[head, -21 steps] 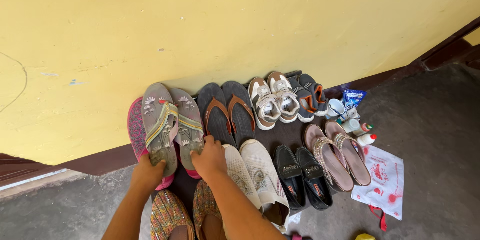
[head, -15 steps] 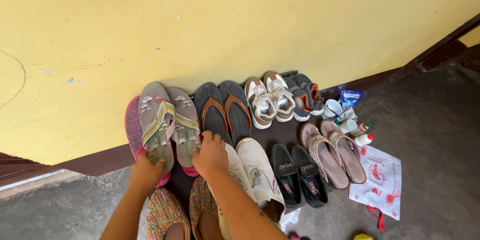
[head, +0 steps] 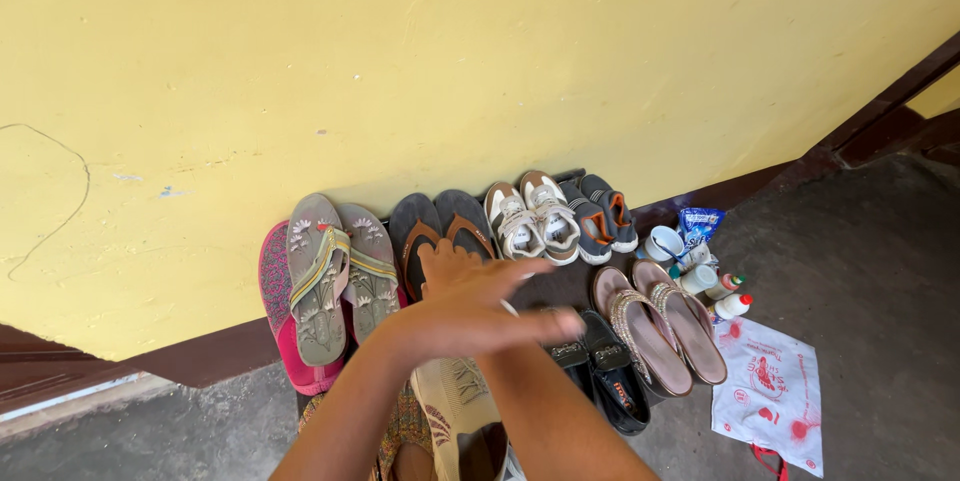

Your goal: The person organizes footwear by picking up various shoes and sandals from the floor, pairing them, and placing them on a multi-tier shoe rack. They also wipe the floor with a plastic bag and gather debris into a cloth.

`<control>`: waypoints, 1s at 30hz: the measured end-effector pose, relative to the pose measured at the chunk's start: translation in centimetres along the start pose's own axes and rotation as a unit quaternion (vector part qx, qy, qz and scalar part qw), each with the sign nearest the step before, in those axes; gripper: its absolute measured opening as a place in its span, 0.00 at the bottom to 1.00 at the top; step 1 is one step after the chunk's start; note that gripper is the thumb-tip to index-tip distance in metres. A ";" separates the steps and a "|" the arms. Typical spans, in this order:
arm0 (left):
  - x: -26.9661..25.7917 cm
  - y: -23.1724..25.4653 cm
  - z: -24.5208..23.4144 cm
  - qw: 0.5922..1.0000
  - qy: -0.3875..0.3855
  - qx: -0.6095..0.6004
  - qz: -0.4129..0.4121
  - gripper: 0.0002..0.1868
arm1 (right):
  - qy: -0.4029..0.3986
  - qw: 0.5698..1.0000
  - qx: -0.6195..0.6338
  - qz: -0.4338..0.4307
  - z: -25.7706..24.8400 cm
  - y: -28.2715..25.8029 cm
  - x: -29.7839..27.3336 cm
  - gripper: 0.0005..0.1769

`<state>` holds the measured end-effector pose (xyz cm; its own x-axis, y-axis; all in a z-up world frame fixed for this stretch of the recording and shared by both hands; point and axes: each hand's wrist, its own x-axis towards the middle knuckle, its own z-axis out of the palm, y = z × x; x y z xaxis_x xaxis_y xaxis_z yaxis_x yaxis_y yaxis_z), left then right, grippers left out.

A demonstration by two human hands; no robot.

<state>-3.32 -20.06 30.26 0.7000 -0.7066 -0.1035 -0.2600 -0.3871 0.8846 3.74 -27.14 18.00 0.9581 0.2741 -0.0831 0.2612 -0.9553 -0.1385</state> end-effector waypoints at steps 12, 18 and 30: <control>-1.1 -1.2 0.0 0.916 0.256 0.302 -0.072 0.21 | 0.204 0.719 0.605 -0.273 3.8 2.4 2.7 0.23; -1.4 -5.3 -0.5 0.912 0.212 0.298 -0.183 0.22 | 0.185 0.968 0.063 -0.155 3.8 3.6 0.4 0.29; -5.5 -19.8 2.1 0.950 0.286 0.107 -0.063 0.19 | 0.042 0.991 0.083 0.097 4.8 -3.4 -12.7 0.22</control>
<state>-3.39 -9.73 12.38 0.9657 -0.2325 0.1153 -0.2360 -0.6025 0.7624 -9.91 -26.87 14.78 0.9967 0.0700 -0.0422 0.0549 -0.9557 -0.2893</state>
